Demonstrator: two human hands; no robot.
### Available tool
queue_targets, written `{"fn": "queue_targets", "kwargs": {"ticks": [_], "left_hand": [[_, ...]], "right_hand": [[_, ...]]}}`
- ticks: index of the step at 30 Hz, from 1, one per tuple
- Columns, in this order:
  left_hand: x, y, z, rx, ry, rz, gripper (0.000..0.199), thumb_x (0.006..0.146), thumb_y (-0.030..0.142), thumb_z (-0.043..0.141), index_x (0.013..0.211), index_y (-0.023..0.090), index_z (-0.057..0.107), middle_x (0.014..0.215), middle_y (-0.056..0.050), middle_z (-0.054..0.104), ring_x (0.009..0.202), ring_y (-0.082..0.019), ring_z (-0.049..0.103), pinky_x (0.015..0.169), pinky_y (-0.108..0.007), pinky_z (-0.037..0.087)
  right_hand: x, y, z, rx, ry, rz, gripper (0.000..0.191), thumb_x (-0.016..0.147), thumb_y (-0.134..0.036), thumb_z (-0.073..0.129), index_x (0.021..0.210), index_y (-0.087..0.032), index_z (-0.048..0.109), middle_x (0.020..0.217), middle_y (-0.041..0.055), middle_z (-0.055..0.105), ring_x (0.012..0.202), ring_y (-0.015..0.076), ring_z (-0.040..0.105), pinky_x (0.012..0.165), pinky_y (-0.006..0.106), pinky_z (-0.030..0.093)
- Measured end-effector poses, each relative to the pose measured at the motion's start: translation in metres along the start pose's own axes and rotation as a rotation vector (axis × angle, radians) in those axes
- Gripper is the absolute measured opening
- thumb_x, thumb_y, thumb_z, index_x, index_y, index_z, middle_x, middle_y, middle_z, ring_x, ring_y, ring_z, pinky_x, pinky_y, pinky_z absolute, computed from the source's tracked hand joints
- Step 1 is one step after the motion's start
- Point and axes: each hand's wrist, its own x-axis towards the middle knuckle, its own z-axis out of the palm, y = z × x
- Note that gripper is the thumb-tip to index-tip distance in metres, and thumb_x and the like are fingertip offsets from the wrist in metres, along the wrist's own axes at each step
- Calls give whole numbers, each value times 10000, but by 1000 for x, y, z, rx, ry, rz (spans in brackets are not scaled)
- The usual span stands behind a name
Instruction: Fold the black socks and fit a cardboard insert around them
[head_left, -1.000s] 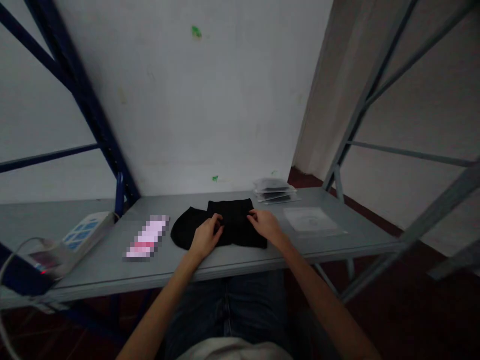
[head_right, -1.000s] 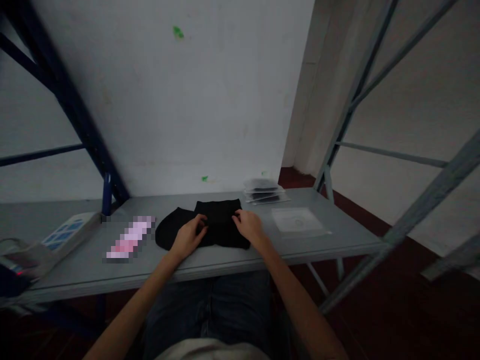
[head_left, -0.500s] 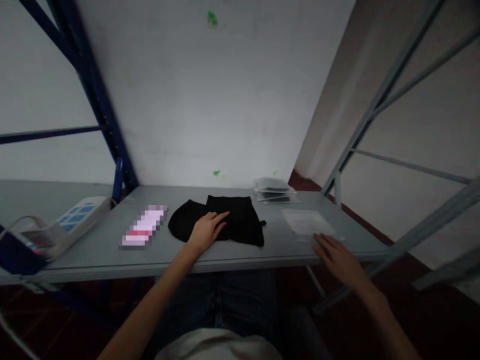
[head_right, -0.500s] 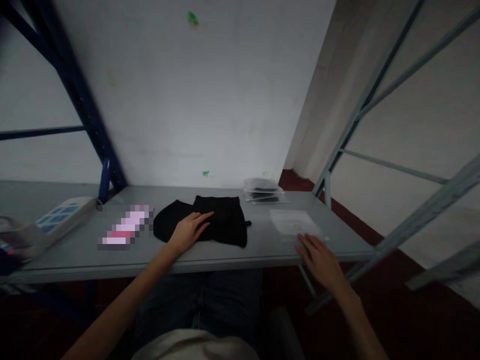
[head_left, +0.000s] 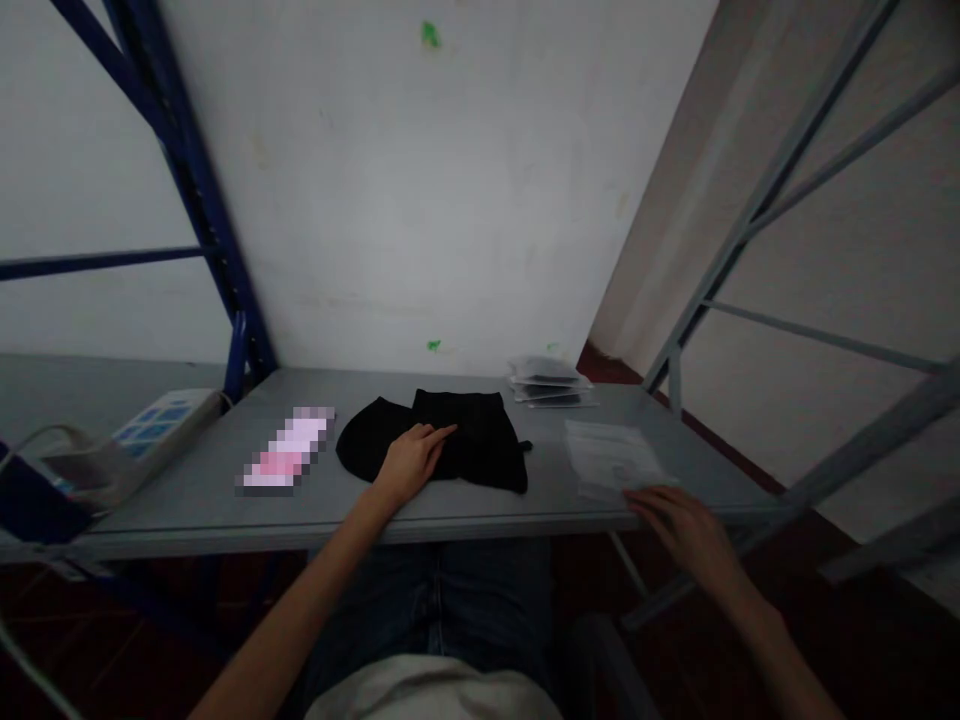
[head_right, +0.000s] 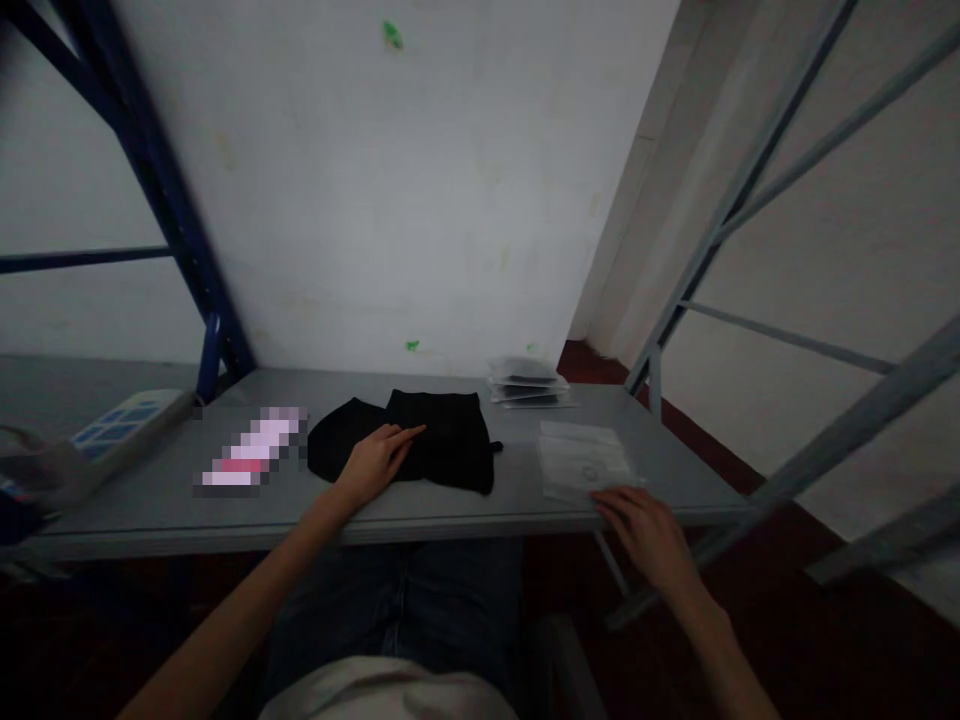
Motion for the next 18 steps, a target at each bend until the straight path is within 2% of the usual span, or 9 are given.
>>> {"fn": "queue_targets", "kwargs": {"ticks": [4, 7, 9, 11, 15, 18], "left_hand": [[0, 1, -1, 10, -4, -1, 458, 1040, 205, 417, 1466, 269, 576, 1028, -76, 684, 1007, -221, 637, 901, -325, 533], [0, 2, -2, 13, -7, -9, 451, 1047, 216, 412, 1462, 268, 581, 1031, -77, 684, 1008, -221, 637, 896, -322, 532], [0, 3, -2, 13, -14, -13, 450, 1049, 215, 408, 1461, 265, 581, 1032, -78, 687, 1009, -222, 635, 895, -324, 531], [0, 3, -2, 10, -17, -13, 457, 1045, 210, 411, 1468, 263, 575, 1042, -81, 689, 1015, -225, 632, 903, -330, 532], [0, 2, -1, 2, -12, -20, 455, 1043, 216, 416, 1464, 270, 579, 1055, -84, 693, 1032, -225, 630, 918, -339, 534], [0, 2, -1, -4, -10, -14, 449, 1044, 215, 421, 1460, 265, 583, 1057, -85, 694, 1031, -228, 632, 922, -344, 533]], "right_hand": [[11, 1, -1, 58, -28, -36, 365, 1014, -436, 472, 1057, -264, 791, 1120, 104, 783, 1037, 297, 734, 980, 484, 576], [19, -2, 1, 110, -47, 8, 412, 1002, -519, 496, 1175, -246, 752, 1275, 121, 737, 1159, 305, 705, 1040, 490, 559], [26, -5, 1, 110, -69, 22, 466, 995, -538, 509, 1283, -232, 709, 1311, 123, 723, 1191, 307, 695, 1054, 487, 556], [33, -9, 1, 79, -99, -2, 462, 997, -513, 511, 1315, -237, 702, 1288, 110, 738, 1177, 302, 705, 1040, 470, 568], [46, -16, 4, -25, -98, -71, 365, 1005, -400, 494, 1215, -270, 763, 1231, 77, 767, 1101, 289, 744, 962, 443, 608], [49, -18, 7, -77, -85, -90, 354, 1006, -376, 492, 1193, -265, 772, 1201, 83, 777, 1056, 292, 760, 911, 442, 623]]}}
